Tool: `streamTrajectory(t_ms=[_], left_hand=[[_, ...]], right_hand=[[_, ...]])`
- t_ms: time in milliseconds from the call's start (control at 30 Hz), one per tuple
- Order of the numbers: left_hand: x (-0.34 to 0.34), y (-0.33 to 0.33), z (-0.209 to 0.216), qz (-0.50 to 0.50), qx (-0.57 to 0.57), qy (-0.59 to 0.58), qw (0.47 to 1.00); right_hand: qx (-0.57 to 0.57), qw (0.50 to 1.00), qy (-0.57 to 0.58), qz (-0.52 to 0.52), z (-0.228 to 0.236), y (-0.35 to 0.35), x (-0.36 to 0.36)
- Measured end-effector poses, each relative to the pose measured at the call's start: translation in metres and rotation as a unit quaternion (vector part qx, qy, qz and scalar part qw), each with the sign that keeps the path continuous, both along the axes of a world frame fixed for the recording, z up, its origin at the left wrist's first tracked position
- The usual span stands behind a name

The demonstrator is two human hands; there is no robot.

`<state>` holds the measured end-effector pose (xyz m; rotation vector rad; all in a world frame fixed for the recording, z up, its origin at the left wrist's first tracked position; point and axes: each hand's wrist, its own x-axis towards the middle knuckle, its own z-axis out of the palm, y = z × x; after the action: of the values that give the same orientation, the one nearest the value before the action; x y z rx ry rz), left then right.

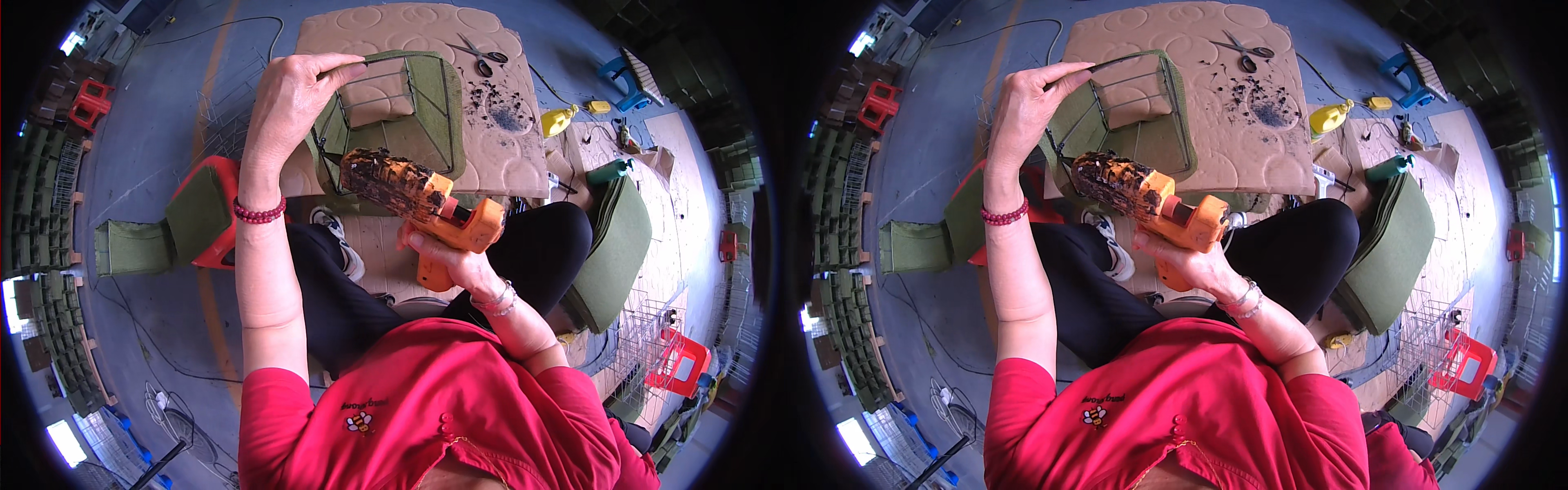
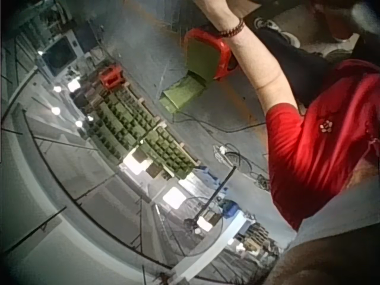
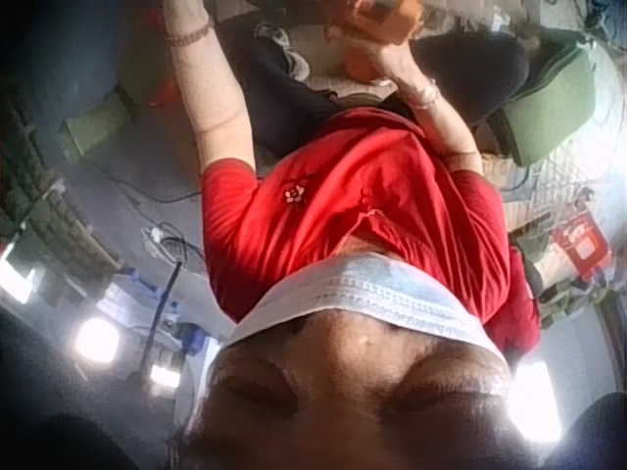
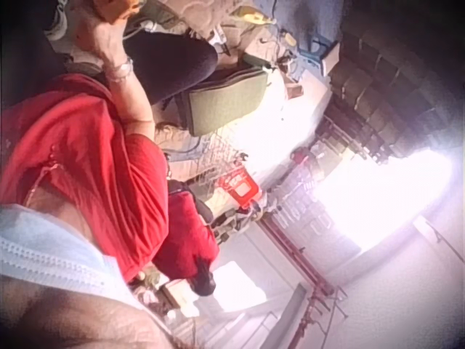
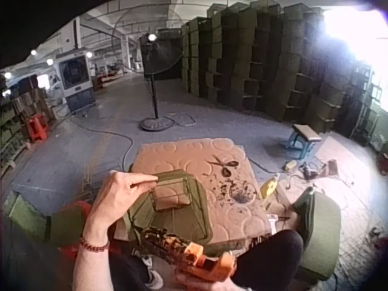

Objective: The recorder is using a hot glue gun to attach green fabric coverings to wire frame bins.

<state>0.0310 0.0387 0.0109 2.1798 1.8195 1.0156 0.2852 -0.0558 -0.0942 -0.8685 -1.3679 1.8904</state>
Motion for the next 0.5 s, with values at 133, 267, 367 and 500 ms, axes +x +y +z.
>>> streamTrajectory(t_ms=[133,267,367,500], left_hand=[[-0.003,0.0,-0.003,-0.004,0.011,0.001,1.0],[-0.002,0.001,-0.003,-0.002,0.005,0.002,1.0],[-0.004,0.005,-0.011,-0.026,0.084,-0.012,0.996],[-0.004,0.006,-0.012,-0.033,0.09,-0.017,0.995]], right_hand=[[-0.006,1.0,0.004,0.01,0.001,-0.001,0.003],[0.005,1.0,-0.005,-0.002,-0.005,-0.003,0.005],[0.018,1.0,-0.013,0.01,-0.002,-0.003,0.007],[0.045,0.998,-0.031,0.015,-0.015,-0.006,0.009]])
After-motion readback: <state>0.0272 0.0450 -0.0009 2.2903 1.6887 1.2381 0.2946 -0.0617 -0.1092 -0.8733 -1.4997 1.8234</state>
